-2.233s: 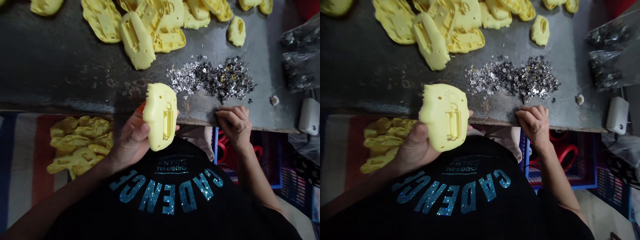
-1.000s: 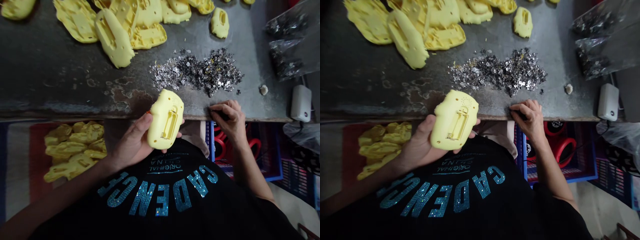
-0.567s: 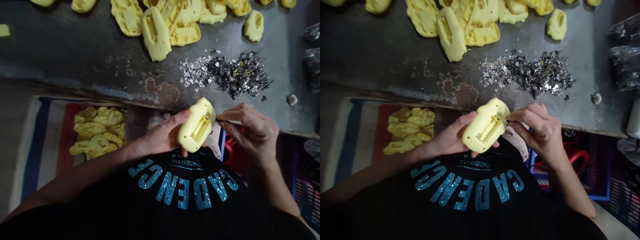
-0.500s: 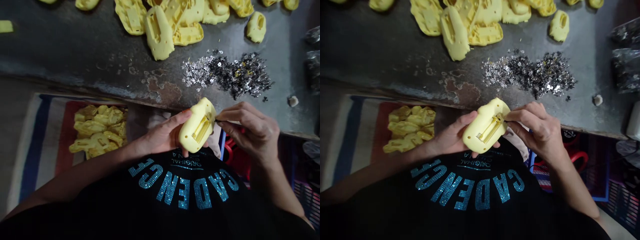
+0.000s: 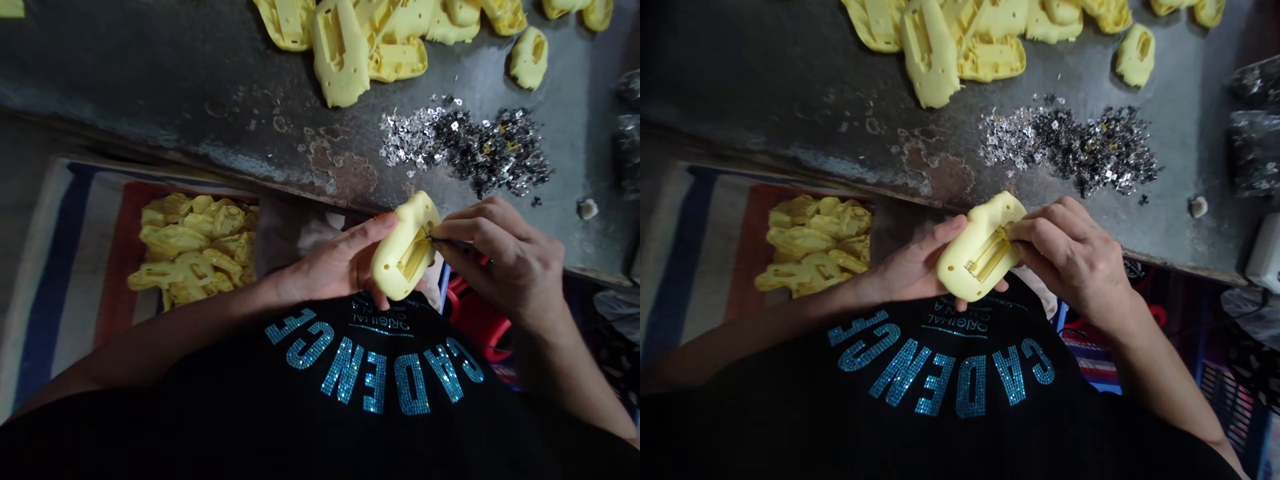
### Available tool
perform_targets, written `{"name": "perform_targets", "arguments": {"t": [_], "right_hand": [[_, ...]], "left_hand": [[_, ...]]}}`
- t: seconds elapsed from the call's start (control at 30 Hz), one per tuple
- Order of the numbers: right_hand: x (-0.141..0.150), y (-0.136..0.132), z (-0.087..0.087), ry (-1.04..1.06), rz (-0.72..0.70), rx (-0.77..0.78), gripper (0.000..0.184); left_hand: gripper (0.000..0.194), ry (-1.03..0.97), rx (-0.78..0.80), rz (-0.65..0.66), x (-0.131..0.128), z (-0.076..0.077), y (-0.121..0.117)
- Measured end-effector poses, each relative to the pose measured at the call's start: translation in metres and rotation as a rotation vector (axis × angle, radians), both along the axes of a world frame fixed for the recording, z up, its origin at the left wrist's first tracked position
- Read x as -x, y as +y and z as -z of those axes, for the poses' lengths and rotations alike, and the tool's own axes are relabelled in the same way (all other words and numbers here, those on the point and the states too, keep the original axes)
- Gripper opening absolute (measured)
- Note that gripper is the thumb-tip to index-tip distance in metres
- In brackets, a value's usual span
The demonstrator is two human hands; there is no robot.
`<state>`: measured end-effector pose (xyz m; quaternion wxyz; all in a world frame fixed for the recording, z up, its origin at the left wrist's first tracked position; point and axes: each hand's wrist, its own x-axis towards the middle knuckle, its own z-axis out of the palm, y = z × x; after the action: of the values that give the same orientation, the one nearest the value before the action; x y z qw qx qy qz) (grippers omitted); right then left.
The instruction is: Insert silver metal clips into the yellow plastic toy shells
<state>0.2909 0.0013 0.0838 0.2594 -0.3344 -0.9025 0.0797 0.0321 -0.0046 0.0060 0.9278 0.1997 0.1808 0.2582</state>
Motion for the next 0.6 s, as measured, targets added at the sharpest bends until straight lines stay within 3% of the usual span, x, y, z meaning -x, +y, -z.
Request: {"name": "perform_targets", "arguments": {"t": [0.2, 0.4, 0.6], "right_hand": [[0.0035, 0.0005, -0.0069, -0.098, -0.011, -0.025, 0.017], [0.0026, 0.0003, -0.0059, -0.123, -0.015, -0.023, 0.022], [0.002, -0.0005, -0.0067, -0.083, 0.018, 0.092, 0.023]], "left_hand": [[0.083, 0.01, -0.043, -0.018, -0.0024, 0.0006, -0.0016], [0.074, 0.008, -0.03, -0.027, -0.0027, 0.0005, -0.0018], [0.077, -0.005, -0.051, 0.003, -0.0045, 0.0013, -0.0004]]}}
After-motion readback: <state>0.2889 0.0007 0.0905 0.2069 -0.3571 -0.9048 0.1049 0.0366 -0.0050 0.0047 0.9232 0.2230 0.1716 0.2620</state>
